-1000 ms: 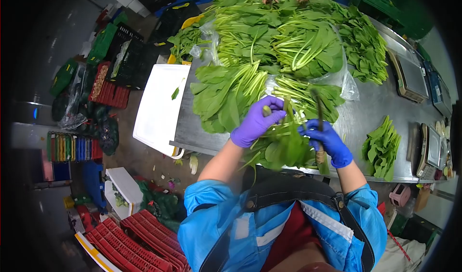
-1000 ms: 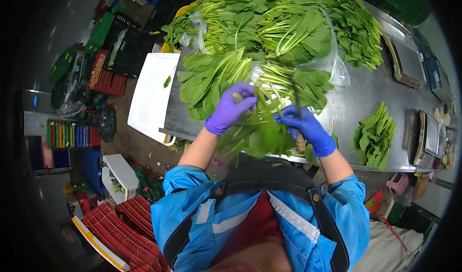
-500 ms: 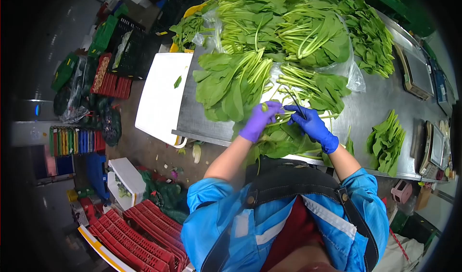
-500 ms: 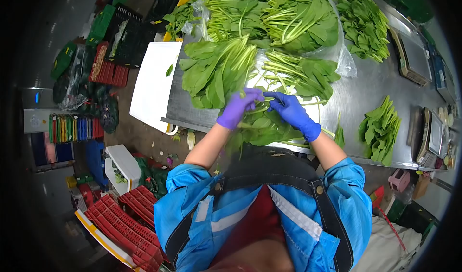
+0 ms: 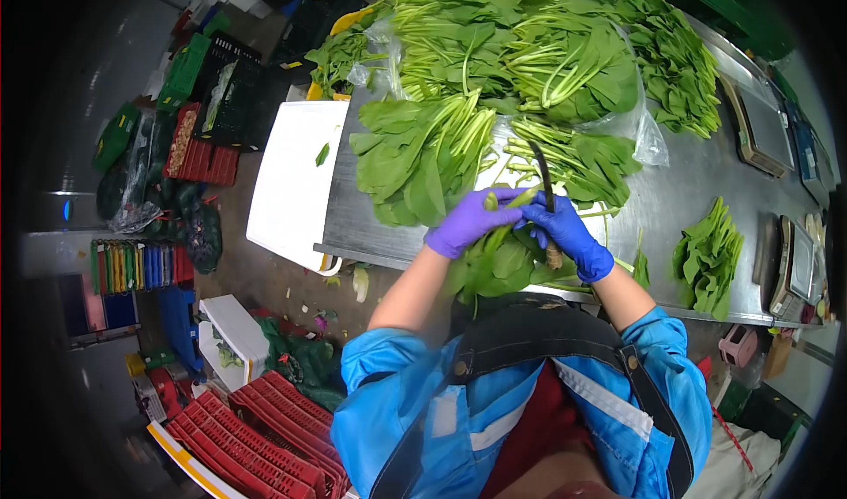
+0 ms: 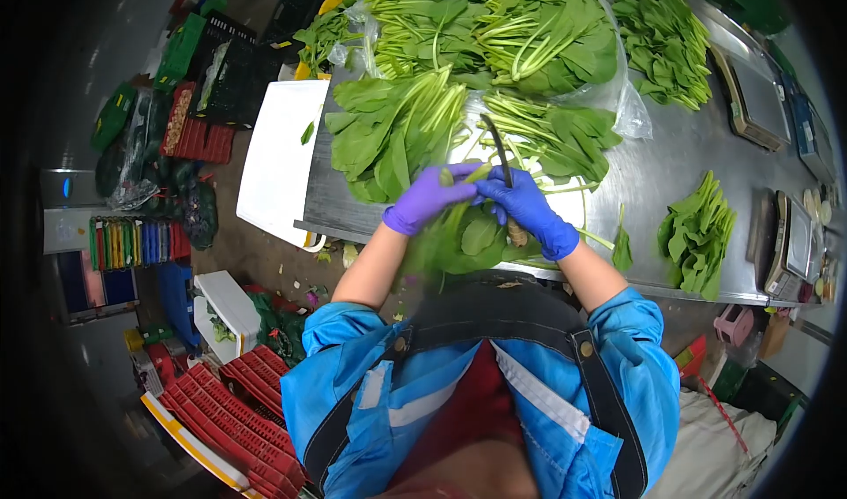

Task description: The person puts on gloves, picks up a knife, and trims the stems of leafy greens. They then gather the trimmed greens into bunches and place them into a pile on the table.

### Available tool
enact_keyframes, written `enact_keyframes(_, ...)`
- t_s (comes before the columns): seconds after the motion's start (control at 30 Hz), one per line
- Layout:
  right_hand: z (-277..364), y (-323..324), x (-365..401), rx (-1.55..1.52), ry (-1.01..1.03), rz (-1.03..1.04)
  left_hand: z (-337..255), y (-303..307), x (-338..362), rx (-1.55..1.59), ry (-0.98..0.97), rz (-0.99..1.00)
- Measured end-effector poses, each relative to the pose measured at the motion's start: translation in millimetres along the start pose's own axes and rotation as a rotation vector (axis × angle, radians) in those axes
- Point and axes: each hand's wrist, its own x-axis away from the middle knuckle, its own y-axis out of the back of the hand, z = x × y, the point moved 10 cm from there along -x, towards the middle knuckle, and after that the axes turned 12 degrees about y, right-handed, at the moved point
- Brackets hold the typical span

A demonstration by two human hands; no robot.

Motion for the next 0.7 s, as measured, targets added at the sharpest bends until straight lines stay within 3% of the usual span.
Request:
enact_keyframes(0.07,-1,-1,3,0.026,-0.007,0.013,16,-5,-3,0.003,0.024,0.112)
enact_keyframes(0.1,-1,-3,3,0.048,-0.011,0.027,29,10,-6,0.078,0.03,-0.032)
enact_keyframes(0.13,-12,1,1,0.047,-0.009,0.027,24,12,-2,0.075,0.029,-0.033)
enact_keyframes(0.2,16,14,4,0.791,0.573,-0.067,16,4,6,-0.024,0.071,0.037)
enact_keyframes(0.27,33,6,9,0.788,0.551,-0.003,24,-3,5,-0.068,0.083,0.08)
enact_keyframes(0.33,31,-5,6,0.969,0.411,0.13,23,-11,6,-0.115,0.089,0.122)
enact_keyframes(0.43,39,-9,7,0.917,0.48,0.116,18,-21,15,-0.063,0.11,0.168)
enact_keyframes(0.53,-1,17,0,0.951,0.405,0.058,16,-20,23,0.041,0.105,0.198)
enact_keyframes(0.57,-1,19,1,0.951,0.412,0.057,11,-13,23,-0.025,0.029,0.154)
enact_keyframes(0.63,-21,29,8,0.535,0.164,0.056,3,-7,23,-0.083,-0.05,0.104)
enact_keyframes(0.67,-7,21,10,0.533,0.158,0.057,7,-6,21,-0.253,-0.005,0.059)
enact_keyframes(0.7,7,2,11,0.326,0.096,0.089,11,-5,20,-0.424,0.038,0.017)
